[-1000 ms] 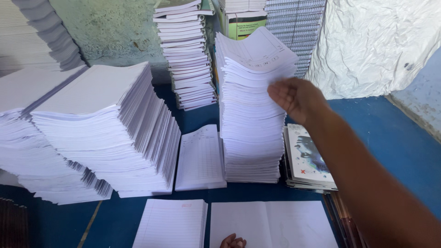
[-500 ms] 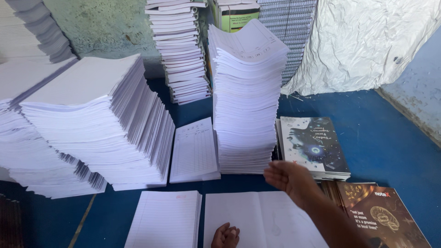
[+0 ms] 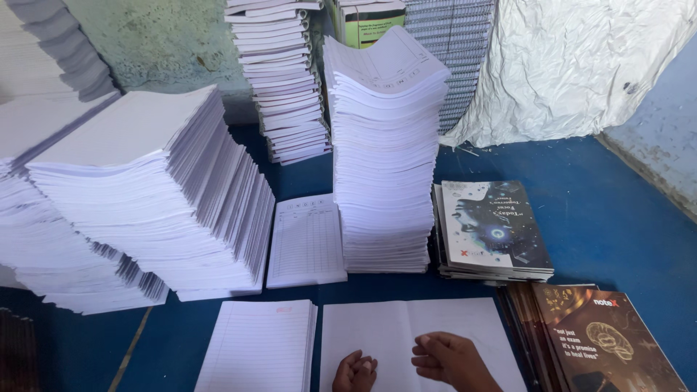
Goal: The person assembles notebooks by inserting a stack of lined index pages into a folded cover sheet. They open the cover, place the pages inside, and then place the completed unit onto a growing stack.
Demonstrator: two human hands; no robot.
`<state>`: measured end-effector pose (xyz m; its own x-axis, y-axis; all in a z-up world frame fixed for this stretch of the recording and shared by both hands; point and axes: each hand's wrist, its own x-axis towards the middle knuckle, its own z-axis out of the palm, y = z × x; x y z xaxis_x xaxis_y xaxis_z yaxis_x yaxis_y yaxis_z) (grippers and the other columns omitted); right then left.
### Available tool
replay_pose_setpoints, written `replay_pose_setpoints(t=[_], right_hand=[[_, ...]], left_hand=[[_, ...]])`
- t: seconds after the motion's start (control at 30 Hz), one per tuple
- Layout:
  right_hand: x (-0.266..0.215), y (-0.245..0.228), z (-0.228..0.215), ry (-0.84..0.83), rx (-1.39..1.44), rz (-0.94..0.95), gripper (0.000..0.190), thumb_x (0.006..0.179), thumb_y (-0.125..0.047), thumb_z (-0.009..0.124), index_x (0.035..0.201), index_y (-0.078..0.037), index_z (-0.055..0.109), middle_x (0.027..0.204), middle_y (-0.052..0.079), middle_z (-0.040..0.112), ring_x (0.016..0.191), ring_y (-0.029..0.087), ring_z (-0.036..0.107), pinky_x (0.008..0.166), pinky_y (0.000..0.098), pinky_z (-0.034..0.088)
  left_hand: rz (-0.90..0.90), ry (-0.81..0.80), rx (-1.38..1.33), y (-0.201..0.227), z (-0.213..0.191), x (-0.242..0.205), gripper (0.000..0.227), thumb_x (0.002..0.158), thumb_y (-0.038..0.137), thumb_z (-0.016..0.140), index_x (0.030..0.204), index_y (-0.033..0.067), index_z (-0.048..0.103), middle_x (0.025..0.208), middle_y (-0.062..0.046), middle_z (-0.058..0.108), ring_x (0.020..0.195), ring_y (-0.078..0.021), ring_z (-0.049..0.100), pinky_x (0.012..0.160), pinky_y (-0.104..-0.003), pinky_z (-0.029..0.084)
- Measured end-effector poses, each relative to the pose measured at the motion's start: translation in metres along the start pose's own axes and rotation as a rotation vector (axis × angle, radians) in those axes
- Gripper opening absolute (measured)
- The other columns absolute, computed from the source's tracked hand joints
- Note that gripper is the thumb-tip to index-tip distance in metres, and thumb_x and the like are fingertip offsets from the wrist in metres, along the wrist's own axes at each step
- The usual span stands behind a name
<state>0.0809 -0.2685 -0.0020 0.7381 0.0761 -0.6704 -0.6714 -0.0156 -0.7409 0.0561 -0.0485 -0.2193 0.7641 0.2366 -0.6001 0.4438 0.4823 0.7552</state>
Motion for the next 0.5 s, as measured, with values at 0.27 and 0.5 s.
replay_pose_setpoints(t=[0.27, 0.5], right_hand=[[0.038, 0.045, 0.007, -0.02, -0.365, -0.071, 0.039, 0.098, -0.03, 0.062, 0.125, -0.004, 0.072, 0.114, 0.016, 0.078, 0.107, 0.026, 0.078, 0.091, 0.0389, 0.063], [0.02, 0.036, 0.036, -0.071, -0.985, -0.093, 0.042, 0.097, -0.033, 0.068, 0.135, -0.016, 0.063, 0.135, 0.008, 0.066, 0.127, 0.021, 0.063, 0.111, 0.0373, 0.051]], left_hand=[[-0.027, -0.125, 0.109, 0.013, -0.006, 0.006, 0.061, 0.099, 0.018, 0.057, 0.149, -0.0038, 0.029, 0.143, -0.028, 0.052, 0.137, -0.0385, 0.057, 0.115, -0.047, 0.048], [-0.05, -0.126, 0.086, 0.008, -0.008, 0.014, 0.06, 0.098, 0.014, 0.057, 0.149, -0.0035, 0.03, 0.143, -0.027, 0.052, 0.138, -0.0386, 0.056, 0.116, -0.048, 0.048]])
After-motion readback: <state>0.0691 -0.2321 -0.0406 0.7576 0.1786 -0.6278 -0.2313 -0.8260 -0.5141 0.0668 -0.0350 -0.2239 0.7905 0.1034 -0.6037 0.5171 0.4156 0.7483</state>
